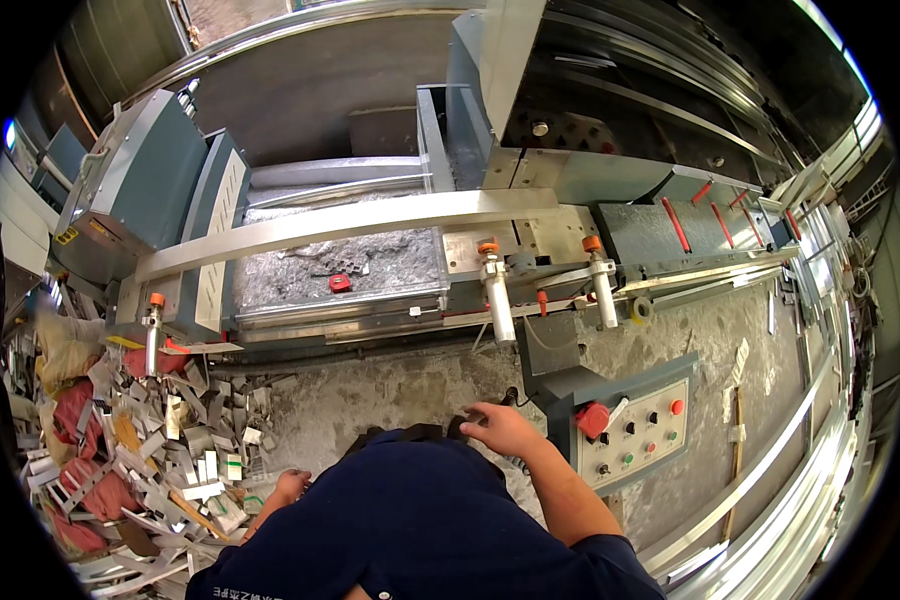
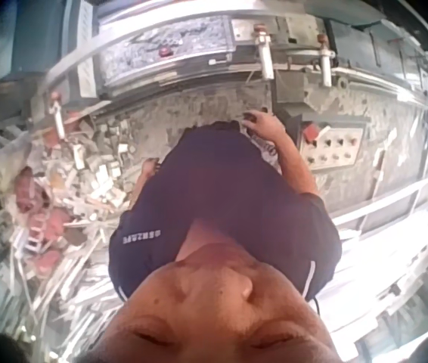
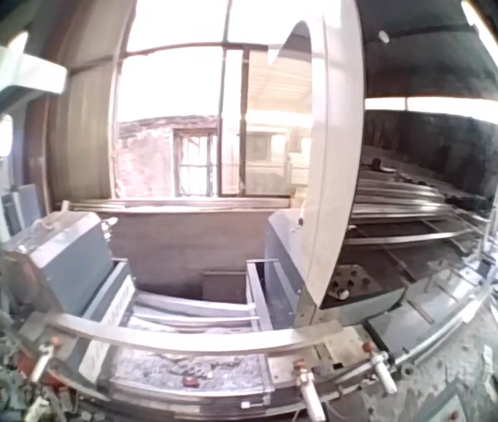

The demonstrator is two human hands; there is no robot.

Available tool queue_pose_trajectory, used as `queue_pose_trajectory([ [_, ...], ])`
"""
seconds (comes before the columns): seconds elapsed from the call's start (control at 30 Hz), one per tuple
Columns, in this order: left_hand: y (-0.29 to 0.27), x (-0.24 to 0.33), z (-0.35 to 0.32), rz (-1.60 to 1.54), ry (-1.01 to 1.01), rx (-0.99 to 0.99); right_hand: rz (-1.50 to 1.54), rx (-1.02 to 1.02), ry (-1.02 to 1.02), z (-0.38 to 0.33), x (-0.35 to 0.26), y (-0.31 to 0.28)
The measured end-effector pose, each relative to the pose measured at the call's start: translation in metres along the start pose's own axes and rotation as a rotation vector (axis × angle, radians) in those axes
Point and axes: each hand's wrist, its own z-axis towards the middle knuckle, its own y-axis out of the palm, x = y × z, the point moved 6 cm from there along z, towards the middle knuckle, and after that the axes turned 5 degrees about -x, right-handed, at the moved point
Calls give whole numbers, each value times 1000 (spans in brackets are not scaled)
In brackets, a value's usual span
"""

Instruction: The person selects a long aluminum profile from a pile of scrap metal and measures it with a tape measure. They then carry the profile to a metal cutting machine, place it into the clamps, and secure it for cutting. The person adjusts the machine's clamps and positions the profile precisely before the clip ends.

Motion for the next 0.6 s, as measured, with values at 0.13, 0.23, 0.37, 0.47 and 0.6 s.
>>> queue_pose_trajectory([
  [0.13, -10, 0, 8, 21, -16, -12, 0, 40, 19, -9, -1, -1],
  [0.23, -16, -5, 18, 0, -25, -22, 4, 52, 36, -15, -5, -2],
  [0.37, -19, 3, 23, 29, -6, -29, -33, 70, 33, -20, -6, -3],
  [0.47, -21, 11, 23, 65, 13, -17, -18, 61, 49, -20, -4, -2],
  [0.6, -18, 22, 21, 85, 16, -22, -65, 84, 45, -17, -6, -2],
])
